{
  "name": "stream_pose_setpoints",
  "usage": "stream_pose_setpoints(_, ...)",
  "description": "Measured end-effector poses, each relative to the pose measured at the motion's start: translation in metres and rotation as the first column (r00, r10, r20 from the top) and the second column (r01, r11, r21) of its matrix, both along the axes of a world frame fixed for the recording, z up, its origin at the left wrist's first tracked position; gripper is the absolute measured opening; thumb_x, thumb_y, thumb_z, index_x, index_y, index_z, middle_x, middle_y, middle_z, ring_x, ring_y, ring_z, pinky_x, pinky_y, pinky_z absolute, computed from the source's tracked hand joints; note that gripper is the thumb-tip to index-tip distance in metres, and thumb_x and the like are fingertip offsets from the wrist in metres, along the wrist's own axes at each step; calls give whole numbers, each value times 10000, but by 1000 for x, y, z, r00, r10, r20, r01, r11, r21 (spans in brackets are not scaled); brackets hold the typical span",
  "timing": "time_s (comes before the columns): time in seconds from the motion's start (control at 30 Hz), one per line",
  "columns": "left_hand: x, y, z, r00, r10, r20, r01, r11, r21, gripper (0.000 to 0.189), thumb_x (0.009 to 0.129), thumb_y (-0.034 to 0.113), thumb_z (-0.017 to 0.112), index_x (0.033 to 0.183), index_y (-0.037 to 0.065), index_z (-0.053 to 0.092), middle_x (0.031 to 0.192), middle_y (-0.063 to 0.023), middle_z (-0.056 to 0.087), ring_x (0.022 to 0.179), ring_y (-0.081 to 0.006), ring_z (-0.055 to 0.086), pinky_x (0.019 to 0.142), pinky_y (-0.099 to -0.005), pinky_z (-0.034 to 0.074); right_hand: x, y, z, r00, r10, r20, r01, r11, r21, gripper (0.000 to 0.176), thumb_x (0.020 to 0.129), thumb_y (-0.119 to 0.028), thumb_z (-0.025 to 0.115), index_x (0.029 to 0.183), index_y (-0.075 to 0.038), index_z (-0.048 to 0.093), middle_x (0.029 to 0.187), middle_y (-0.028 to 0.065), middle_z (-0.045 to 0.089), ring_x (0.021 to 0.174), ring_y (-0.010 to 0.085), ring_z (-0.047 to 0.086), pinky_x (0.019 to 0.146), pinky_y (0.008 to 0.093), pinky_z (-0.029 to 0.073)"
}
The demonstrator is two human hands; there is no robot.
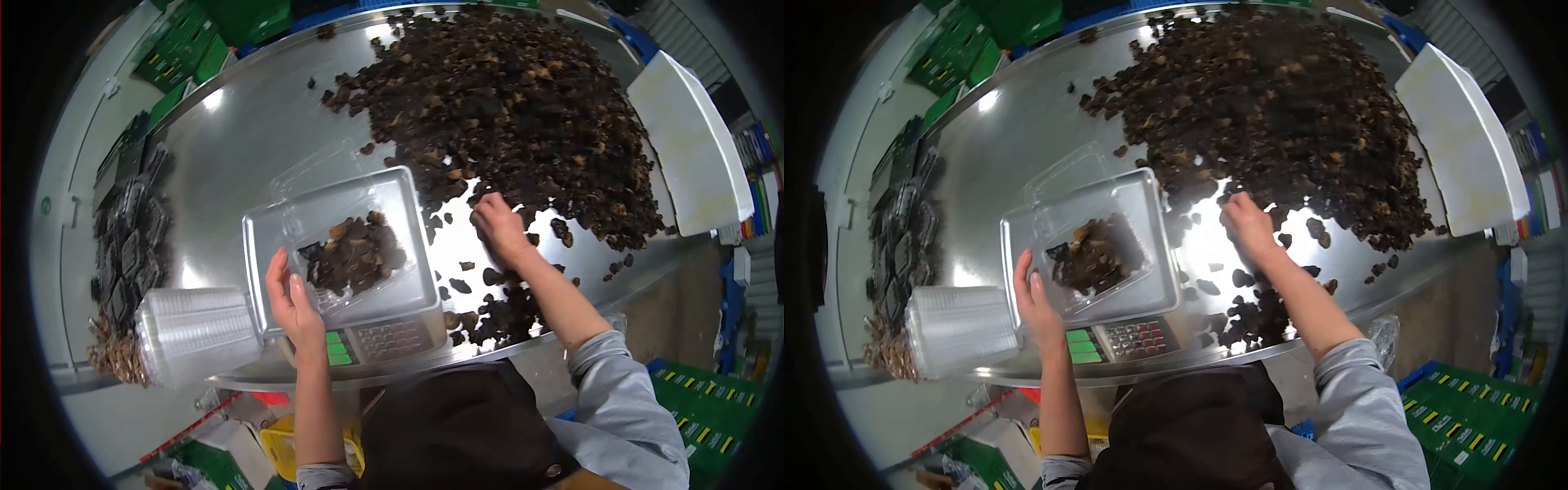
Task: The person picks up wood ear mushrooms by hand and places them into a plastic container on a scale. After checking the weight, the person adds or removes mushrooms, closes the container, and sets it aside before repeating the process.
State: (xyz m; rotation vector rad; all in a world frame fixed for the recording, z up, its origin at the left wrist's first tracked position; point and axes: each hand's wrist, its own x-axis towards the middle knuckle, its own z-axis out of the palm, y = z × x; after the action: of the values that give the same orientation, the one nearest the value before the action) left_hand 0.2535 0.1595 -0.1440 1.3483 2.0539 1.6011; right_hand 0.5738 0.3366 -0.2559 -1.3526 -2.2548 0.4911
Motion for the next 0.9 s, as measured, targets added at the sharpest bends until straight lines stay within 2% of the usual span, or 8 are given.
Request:
stream_pose_setpoints(0.23,-36,-34,11,941,193,278,-222,972,77,301,1020,153,414,1208,-26,565,1225,-147,614,1158,-217,573,929,-341,479,-6,8,6,996,38,-84,-49,990,-135,180,847,-94,672,1008,-21,642,995,149,577,905,359,623,789,433,507)
stream_pose_setpoints(0.3,-38,-42,15,918,205,339,-243,967,74,298,1023,155,412,1198,-27,569,1209,-152,617,1142,-220,583,910,-334,488,-19,-1,25,995,-103,-11,102,992,-71,237,846,-92,675,1065,-34,606,1038,172,561,909,385,618,785,454,502)
stream_pose_setpoints(0.4,-39,-49,15,886,204,417,-249,967,55,294,1027,159,412,1186,-30,572,1180,-160,624,1111,-223,602,876,-322,503,-18,7,2,990,-40,138,60,988,-144,280,846,-88,675,1103,-47,574,1060,186,544,915,407,613,779,478,496)
stream_pose_setpoints(0.47,-39,-54,14,878,201,435,-244,969,43,293,1028,161,413,1184,-31,571,1166,-163,628,1097,-223,609,861,-318,509,-19,11,3,994,-17,105,31,991,-133,243,839,-56,673,1067,-44,589,1018,175,549,895,391,612,776,454,497)
stream_pose_setpoints(0.6,-33,-55,14,919,148,366,-151,988,-20,283,1025,147,427,1206,-26,559,1167,-143,633,1084,-207,612,854,-310,502,-42,4,59,963,10,-271,-49,989,-138,196,833,12,665,1015,-51,634,946,133,564,861,309,602,750,373,492)
stream_pose_setpoints(0.67,-27,-49,14,938,118,326,-115,993,-31,279,1022,138,434,1215,-23,555,1173,-138,632,1085,-201,609,857,-307,497,-72,-10,102,902,186,-390,-174,983,66,186,838,-19,712,1008,-51,646,951,79,563,843,208,596,688,305,494)
stream_pose_setpoints(0.73,-18,-36,13,949,27,315,-34,999,17,274,1016,124,449,1227,-19,550,1189,-130,628,1096,-191,603,871,-302,485,-104,-23,122,842,307,-443,-277,952,132,201,834,-50,723,1020,-65,649,985,81,570,864,226,610,729,314,516)
stream_pose_setpoints(0.9,-3,-18,21,960,16,280,-20,1000,14,299,1005,137,455,1225,-45,545,1176,-161,630,1085,-235,625,854,-320,512,-156,-39,118,821,533,-205,-535,843,46,347,824,-130,740,1147,-109,615,1080,89,565,883,267,621,786,340,527)
